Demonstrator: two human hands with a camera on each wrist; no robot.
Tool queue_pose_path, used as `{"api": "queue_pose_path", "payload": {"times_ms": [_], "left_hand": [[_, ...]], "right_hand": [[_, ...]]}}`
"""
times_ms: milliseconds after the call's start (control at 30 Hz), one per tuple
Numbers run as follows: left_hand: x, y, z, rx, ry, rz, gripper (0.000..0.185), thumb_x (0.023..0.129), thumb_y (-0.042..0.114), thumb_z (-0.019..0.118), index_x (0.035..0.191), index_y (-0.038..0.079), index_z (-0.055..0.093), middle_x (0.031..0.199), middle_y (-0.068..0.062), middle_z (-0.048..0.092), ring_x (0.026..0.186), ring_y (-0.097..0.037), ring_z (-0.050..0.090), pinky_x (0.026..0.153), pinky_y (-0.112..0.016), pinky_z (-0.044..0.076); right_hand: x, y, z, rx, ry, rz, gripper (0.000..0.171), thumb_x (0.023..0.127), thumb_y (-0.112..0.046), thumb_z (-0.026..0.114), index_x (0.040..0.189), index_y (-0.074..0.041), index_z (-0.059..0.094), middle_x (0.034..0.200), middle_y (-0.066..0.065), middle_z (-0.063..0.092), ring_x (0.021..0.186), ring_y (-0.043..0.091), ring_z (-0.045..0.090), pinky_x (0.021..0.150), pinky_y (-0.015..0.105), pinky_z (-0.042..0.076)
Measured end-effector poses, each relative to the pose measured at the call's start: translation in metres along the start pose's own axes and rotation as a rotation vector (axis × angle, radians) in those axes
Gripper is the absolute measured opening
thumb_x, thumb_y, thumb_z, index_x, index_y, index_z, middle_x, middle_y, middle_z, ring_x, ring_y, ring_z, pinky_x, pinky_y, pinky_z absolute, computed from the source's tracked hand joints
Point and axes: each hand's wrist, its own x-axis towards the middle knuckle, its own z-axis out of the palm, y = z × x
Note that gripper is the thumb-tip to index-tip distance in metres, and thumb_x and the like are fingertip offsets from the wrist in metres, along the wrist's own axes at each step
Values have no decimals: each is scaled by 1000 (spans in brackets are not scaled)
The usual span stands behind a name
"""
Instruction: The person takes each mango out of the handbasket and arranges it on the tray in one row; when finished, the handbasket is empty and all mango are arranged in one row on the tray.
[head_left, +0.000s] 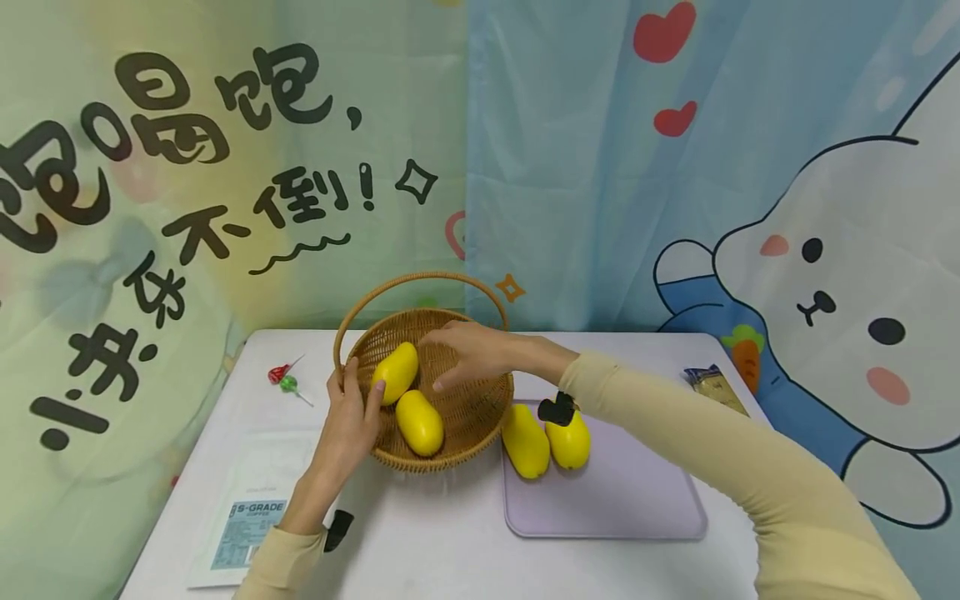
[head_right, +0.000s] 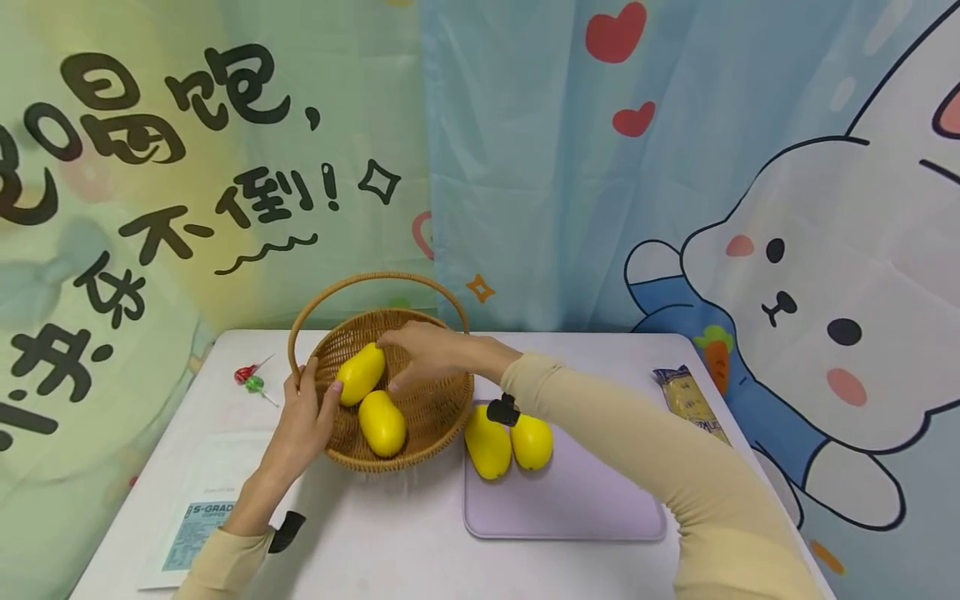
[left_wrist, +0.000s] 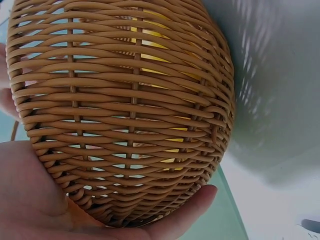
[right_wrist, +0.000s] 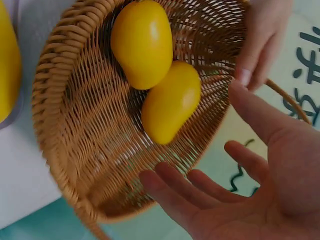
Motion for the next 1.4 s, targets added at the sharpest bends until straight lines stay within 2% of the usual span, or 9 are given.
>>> {"api": "queue_pose_path", "payload": {"times_ms": [200,333,467,700,867,1033,1200,1400], "left_hand": [[1,0,2,-3,-13,0,67,112,37,32,162,1,8,164,-33,1,132,-52,49,106,-61,45],[0,1,4,6,-6,3,63,112,33,30,162,0,8,164,-33,2,133,-53,48,106,-61,45],[0,1,5,14,-5,2,63,113,33,28,162,0,7,164,-33,1,133,-53,48,106,-61,45],[-2,1,4,18,6,2,63,112,33,28,162,1,7,164,-32,2,129,-53,52,104,-61,46],[-1,1,5,14,4,1,63,113,32,28,162,1,6,164,-32,1,130,-53,50,105,-61,46],[-1,1,4,20,3,1,63,112,33,28,163,1,5,164,-32,1,129,-54,51,104,-61,46],[-1,1,3,23,4,-1,64,113,33,28,163,1,4,164,-33,0,129,-55,51,104,-62,46],[1,2,1,19,2,-10,64,112,33,29,163,3,3,165,-31,-1,132,-54,48,106,-62,44]], "right_hand": [[30,-1,19,23,-120,28,68,96,-36,71,153,-10,45,158,9,45,147,28,41,120,43,36],[41,-1,35,50,-182,54,68,94,-31,74,151,-7,46,152,13,52,141,29,47,117,43,40],[47,0,51,60,-211,67,71,92,-33,77,151,-8,47,149,14,54,138,28,51,115,42,41],[52,-1,64,6,-224,97,72,90,-40,77,152,-17,48,155,7,49,145,26,43,120,44,34],[52,-5,72,43,-219,118,74,90,-39,77,153,-18,46,157,6,46,146,26,41,121,45,32],[53,-9,78,88,-193,132,78,89,-41,78,153,-16,43,154,7,50,142,24,46,119,43,36],[54,-13,83,94,-160,142,83,85,-43,82,152,-14,43,140,8,58,127,20,56,110,37,45],[53,-11,77,66,-152,143,81,84,-39,84,151,-15,45,144,8,57,129,21,54,113,39,42]]}}
